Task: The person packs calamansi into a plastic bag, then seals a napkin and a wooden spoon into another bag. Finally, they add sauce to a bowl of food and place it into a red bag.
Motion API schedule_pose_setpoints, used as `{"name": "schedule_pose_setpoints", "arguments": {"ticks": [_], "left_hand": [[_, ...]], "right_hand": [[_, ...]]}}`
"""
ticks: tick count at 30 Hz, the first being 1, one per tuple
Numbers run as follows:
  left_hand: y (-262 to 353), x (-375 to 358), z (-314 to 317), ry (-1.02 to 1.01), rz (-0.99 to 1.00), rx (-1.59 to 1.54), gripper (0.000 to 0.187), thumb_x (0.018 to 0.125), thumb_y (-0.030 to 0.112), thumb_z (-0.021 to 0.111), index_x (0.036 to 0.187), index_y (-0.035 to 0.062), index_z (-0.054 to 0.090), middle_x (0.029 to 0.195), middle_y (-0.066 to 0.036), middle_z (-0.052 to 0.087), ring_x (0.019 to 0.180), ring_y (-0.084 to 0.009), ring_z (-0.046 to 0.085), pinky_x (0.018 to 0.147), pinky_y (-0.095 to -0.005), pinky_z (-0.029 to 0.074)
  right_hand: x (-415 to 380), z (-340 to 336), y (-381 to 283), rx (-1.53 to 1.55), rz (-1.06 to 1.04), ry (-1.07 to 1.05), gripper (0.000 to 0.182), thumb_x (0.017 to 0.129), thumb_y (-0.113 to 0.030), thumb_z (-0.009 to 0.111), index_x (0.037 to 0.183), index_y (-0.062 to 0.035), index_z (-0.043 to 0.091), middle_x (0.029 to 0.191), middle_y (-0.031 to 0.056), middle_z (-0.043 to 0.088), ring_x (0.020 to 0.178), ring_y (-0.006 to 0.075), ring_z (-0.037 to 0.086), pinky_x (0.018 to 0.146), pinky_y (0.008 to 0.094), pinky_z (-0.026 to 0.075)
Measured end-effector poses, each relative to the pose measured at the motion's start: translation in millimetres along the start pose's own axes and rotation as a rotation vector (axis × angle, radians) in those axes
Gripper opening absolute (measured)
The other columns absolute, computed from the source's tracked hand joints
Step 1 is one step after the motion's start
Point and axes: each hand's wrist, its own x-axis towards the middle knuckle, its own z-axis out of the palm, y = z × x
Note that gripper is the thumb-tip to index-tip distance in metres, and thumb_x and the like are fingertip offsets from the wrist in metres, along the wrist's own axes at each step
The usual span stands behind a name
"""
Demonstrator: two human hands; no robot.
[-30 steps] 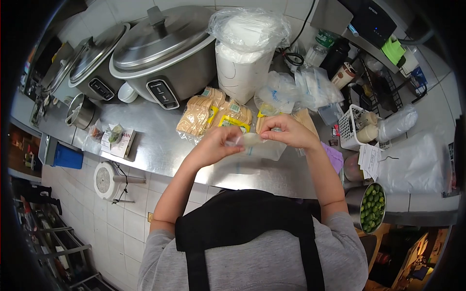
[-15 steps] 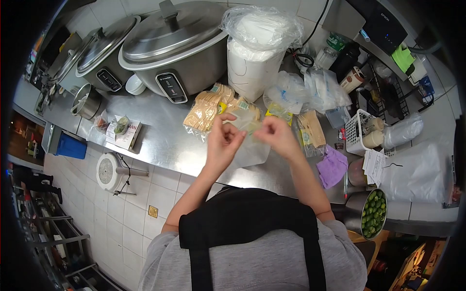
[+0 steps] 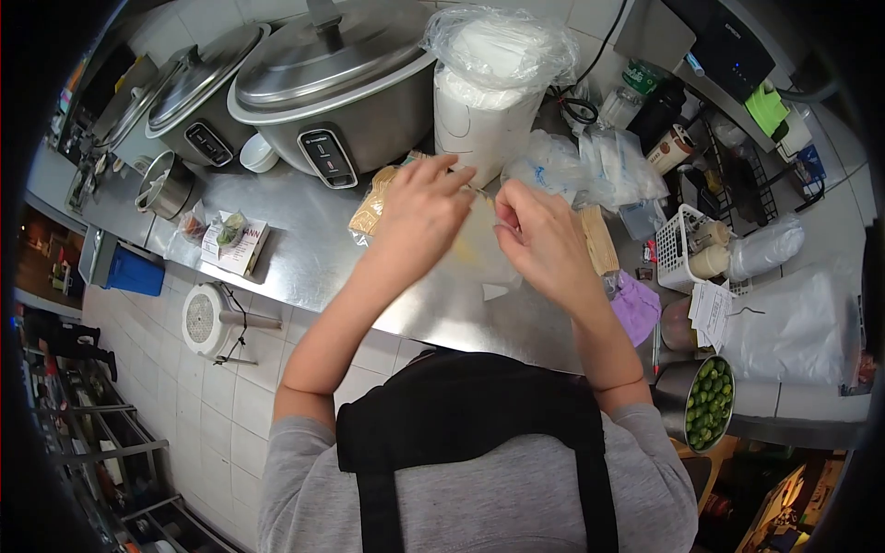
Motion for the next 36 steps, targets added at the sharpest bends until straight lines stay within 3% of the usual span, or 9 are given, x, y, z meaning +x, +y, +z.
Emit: {"name": "schedule_pose_setpoints", "arguments": {"ticks": [8, 10, 14, 17, 21, 25, 28, 35, 36], "left_hand": [[0, -26, -29, 0.462, 0.002, 0.058, 0.030, 0.063, -0.004, 0.057, 0.090, 0.0055, 0.066, 0.106, -0.006, 0.061, 0.101, -0.0235, 0.056, 0.073, -0.0306, 0.049], [6, -53, -7, 0.379, -0.132, 0.105, 0.039, 0.065, -0.007, 0.053, 0.101, 0.0068, 0.063, 0.114, -0.007, 0.056, 0.108, -0.0242, 0.052, 0.073, -0.0295, 0.049], [23, -118, 55, -0.204, -0.383, -0.048, 0.064, 0.065, -0.016, 0.041, 0.125, 0.0079, 0.043, 0.134, -0.008, 0.036, 0.121, -0.0266, 0.038, 0.073, -0.0278, 0.050], [31, -147, 89, -0.228, -0.406, -0.116, 0.065, 0.065, -0.015, 0.042, 0.126, 0.0046, 0.039, 0.138, -0.010, 0.028, 0.125, -0.0272, 0.032, 0.074, -0.0288, 0.051], [33, -154, 101, -0.290, -0.349, -0.213, 0.054, 0.065, -0.008, 0.050, 0.117, 0.0032, 0.048, 0.138, -0.016, 0.026, 0.125, -0.0304, 0.030, 0.077, -0.0314, 0.050], [41, -142, 86, -0.238, -0.325, -0.453, 0.026, 0.065, -0.002, 0.055, 0.087, 0.0083, 0.064, 0.136, -0.016, 0.030, 0.122, -0.0325, 0.034, 0.082, -0.0345, 0.047], [39, -134, 70, -0.173, -0.359, -0.531, 0.021, 0.065, -0.001, 0.056, 0.083, 0.0077, 0.062, 0.133, -0.016, 0.033, 0.119, -0.0329, 0.038, 0.084, -0.0351, 0.045], [33, -128, 55, -0.127, -0.478, -0.644, 0.016, 0.064, -0.001, 0.057, 0.077, 0.0079, 0.060, 0.131, -0.015, 0.038, 0.115, -0.0321, 0.043, 0.085, -0.0349, 0.044], [34, -128, 54, -0.117, -0.482, -0.645, 0.016, 0.065, -0.001, 0.056, 0.077, 0.0080, 0.060, 0.130, -0.015, 0.039, 0.113, -0.0314, 0.044, 0.080, -0.0338, 0.046]], "right_hand": [[1, -4, 7, -0.063, -0.097, 0.242, 0.018, 0.066, -0.003, 0.059, 0.082, -0.0043, 0.051, 0.078, 0.0062, 0.053, 0.067, 0.0215, 0.051, 0.065, 0.0312, 0.037], [-6, 19, 21, -0.052, -0.145, 0.315, 0.019, 0.067, -0.004, 0.060, 0.083, -0.0041, 0.051, 0.078, 0.0057, 0.054, 0.067, 0.0221, 0.051, 0.065, 0.0311, 0.037], [-43, 89, 84, 0.018, -0.015, -0.033, 0.023, 0.069, -0.015, 0.062, 0.087, -0.0051, 0.052, 0.083, 0.0111, 0.054, 0.079, 0.0291, 0.054, 0.068, 0.0370, 0.040], [-53, 100, 109, 0.082, 0.110, -0.209, 0.020, 0.071, -0.017, 0.059, 0.085, -0.0035, 0.054, 0.084, 0.0129, 0.055, 0.081, 0.0312, 0.054, 0.068, 0.0390, 0.042], [-35, 77, 156, -0.111, 0.411, -0.041, 0.013, 0.073, -0.015, 0.055, 0.075, -0.0021, 0.058, 0.079, 0.0149, 0.058, 0.080, 0.0324, 0.055, 0.068, 0.0410, 0.044], [-28, 45, 229, -0.408, 0.313, 0.098, 0.010, 0.073, -0.010, 0.054, 0.074, -0.0030, 0.061, 0.078, 0.0150, 0.059, 0.081, 0.0336, 0.055, 0.069, 0.0414, 0.044], [-32, 37, 252, -0.362, 0.311, 0.026, 0.009, 0.073, -0.009, 0.055, 0.074, -0.0033, 0.062, 0.078, 0.0149, 0.059, 0.084, 0.0328, 0.055, 0.070, 0.0403, 0.045], [-7, 20, 211, -0.255, 0.463, -0.073, 0.008, 0.073, -0.008, 0.056, 0.075, -0.0017, 0.060, 0.073, 0.0138, 0.060, 0.072, 0.0298, 0.059, 0.064, 0.0376, 0.045], [4, 16, 200, -0.115, 0.401, 0.092, 0.008, 0.074, -0.009, 0.056, 0.076, -0.0012, 0.059, 0.072, 0.0135, 0.059, 0.067, 0.0281, 0.058, 0.062, 0.0357, 0.045]]}}
